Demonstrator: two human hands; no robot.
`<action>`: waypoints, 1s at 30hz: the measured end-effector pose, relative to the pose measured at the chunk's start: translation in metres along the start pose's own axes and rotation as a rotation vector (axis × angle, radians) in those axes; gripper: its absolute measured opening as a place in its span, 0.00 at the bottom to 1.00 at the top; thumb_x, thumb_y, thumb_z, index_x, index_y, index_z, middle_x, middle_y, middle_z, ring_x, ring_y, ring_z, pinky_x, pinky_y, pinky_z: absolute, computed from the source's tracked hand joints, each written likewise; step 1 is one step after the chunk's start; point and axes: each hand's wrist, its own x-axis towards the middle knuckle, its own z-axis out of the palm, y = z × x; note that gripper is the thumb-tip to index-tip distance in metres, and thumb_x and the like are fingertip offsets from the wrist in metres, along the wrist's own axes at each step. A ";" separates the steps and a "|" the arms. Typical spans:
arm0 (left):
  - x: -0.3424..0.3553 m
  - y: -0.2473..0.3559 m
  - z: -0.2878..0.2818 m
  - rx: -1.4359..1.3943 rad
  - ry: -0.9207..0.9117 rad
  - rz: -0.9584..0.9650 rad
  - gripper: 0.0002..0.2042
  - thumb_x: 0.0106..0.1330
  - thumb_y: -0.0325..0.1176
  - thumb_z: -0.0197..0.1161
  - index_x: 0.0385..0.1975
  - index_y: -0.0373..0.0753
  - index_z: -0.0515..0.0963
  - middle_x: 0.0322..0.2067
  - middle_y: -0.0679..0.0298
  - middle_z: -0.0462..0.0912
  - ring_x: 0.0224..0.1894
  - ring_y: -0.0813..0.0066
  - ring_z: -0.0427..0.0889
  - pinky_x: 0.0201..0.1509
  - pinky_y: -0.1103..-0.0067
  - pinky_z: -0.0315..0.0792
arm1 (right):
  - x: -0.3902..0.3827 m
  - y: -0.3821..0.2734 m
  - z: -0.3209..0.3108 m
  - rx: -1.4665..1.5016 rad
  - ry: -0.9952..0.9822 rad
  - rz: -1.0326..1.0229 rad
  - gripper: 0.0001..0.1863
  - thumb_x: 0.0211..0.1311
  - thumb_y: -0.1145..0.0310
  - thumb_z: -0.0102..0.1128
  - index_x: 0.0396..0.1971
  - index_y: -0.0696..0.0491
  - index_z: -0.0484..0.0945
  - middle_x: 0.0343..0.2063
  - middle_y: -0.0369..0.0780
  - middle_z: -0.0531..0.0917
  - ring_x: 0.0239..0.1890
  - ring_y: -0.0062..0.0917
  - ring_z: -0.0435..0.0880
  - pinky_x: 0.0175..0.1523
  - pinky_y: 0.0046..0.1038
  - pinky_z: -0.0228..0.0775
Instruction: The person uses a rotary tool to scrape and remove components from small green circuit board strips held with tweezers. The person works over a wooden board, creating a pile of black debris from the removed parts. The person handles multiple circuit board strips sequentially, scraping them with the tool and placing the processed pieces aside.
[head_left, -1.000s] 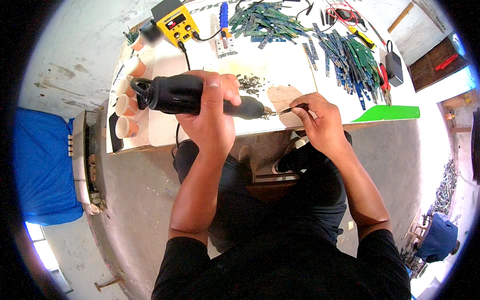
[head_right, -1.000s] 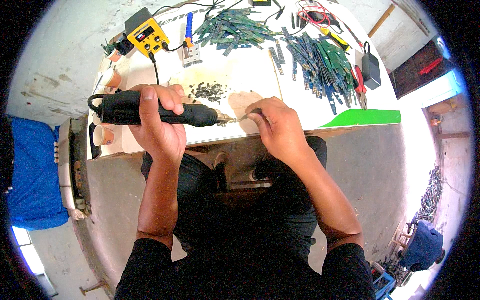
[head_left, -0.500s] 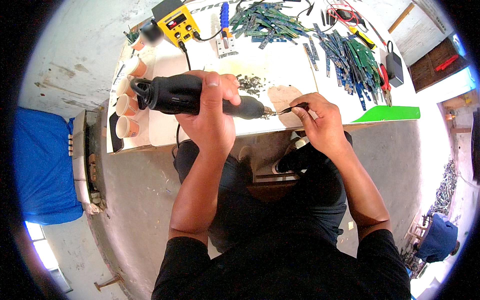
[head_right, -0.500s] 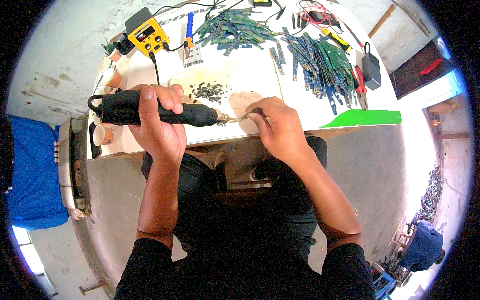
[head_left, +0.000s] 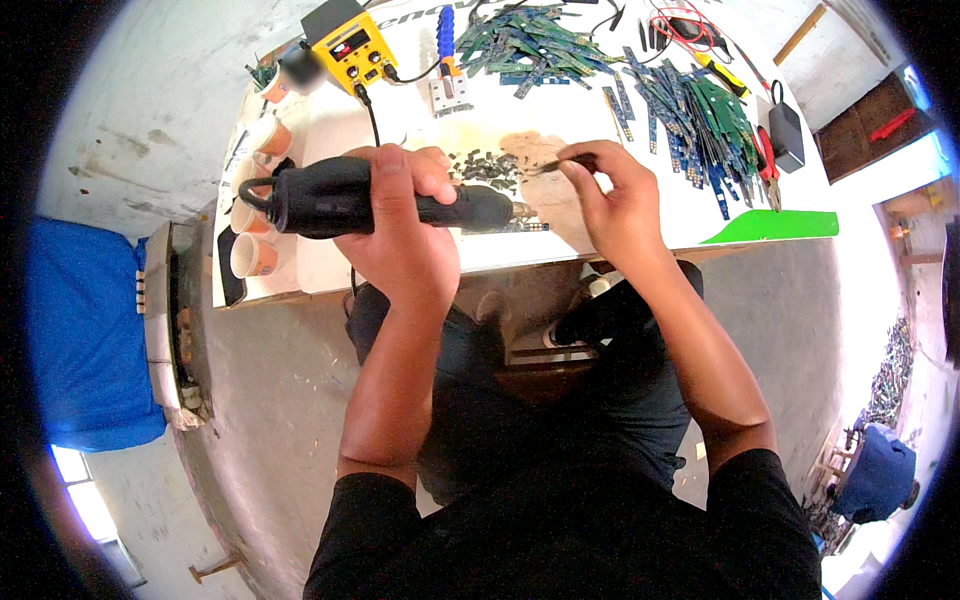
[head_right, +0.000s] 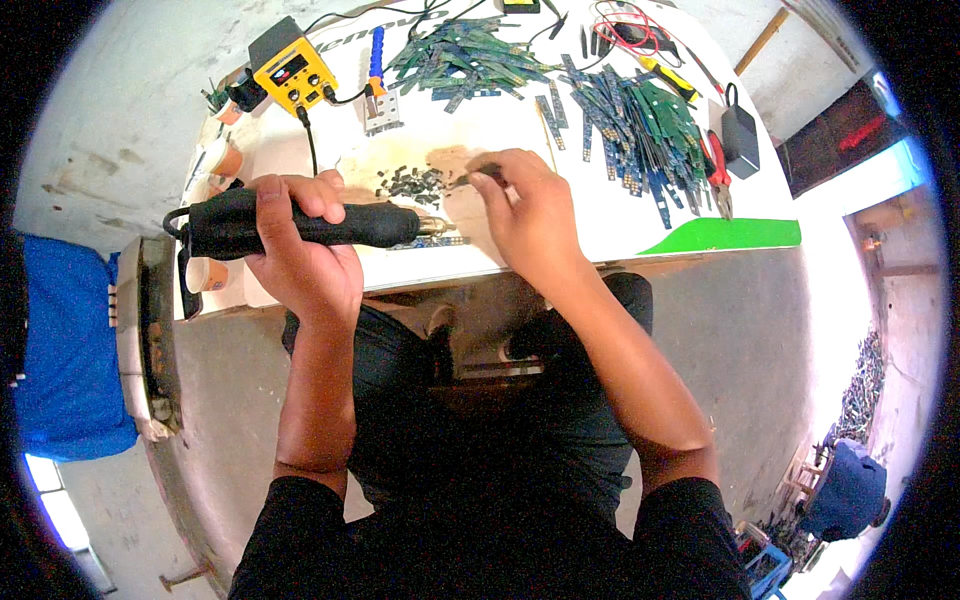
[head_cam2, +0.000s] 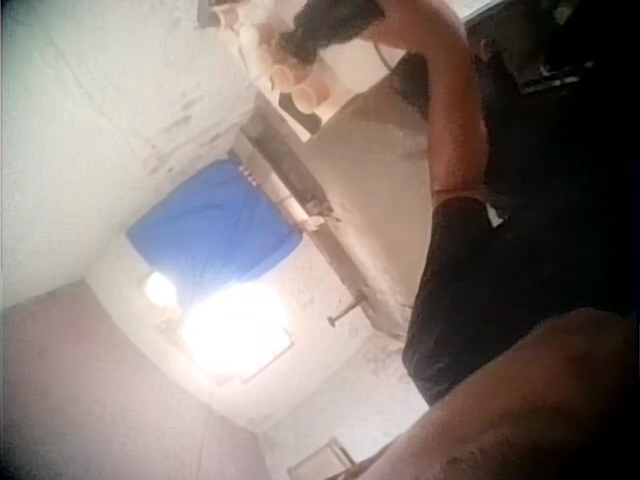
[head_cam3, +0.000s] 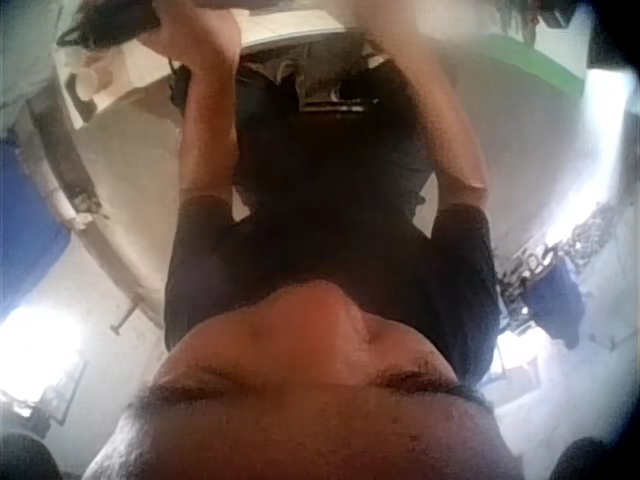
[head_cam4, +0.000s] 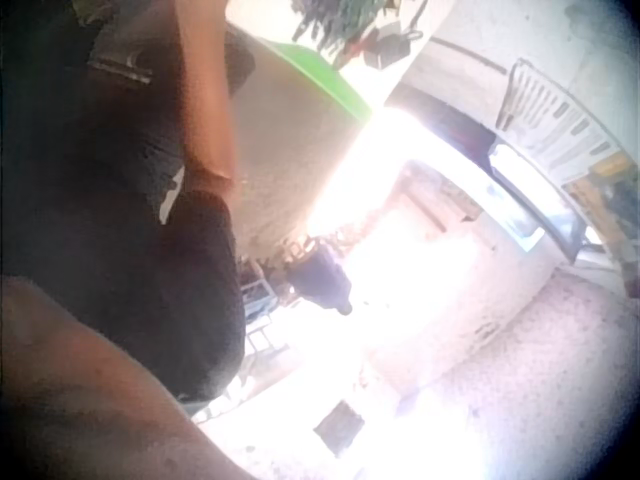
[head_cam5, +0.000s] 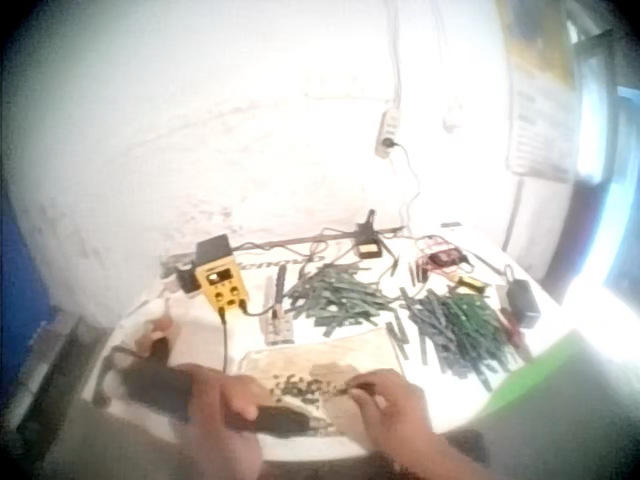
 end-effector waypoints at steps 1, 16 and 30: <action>-0.001 0.002 0.002 0.029 0.017 -0.015 0.07 0.71 0.29 0.57 0.29 0.40 0.70 0.19 0.66 0.71 0.21 0.75 0.69 0.45 0.65 0.72 | 0.005 -0.001 0.002 -0.044 -0.043 0.018 0.06 0.60 0.76 0.65 0.37 0.58 0.82 0.33 0.46 0.84 0.33 0.37 0.84 0.38 0.32 0.74; 0.013 0.011 -0.008 -0.043 0.204 0.048 0.07 0.68 0.24 0.61 0.30 0.36 0.71 0.18 0.62 0.75 0.22 0.73 0.75 0.35 0.74 0.75 | -0.043 -0.029 -0.004 -0.032 -0.211 -0.093 0.05 0.57 0.80 0.63 0.35 0.59 0.81 0.35 0.46 0.84 0.40 0.42 0.82 0.47 0.35 0.75; 0.019 0.017 -0.013 -0.006 0.212 0.069 0.07 0.69 0.27 0.62 0.30 0.39 0.70 0.17 0.65 0.73 0.20 0.75 0.72 0.37 0.71 0.73 | -0.040 -0.031 0.009 -0.067 -0.204 -0.083 0.06 0.56 0.81 0.63 0.35 0.60 0.81 0.34 0.47 0.84 0.39 0.43 0.82 0.46 0.36 0.75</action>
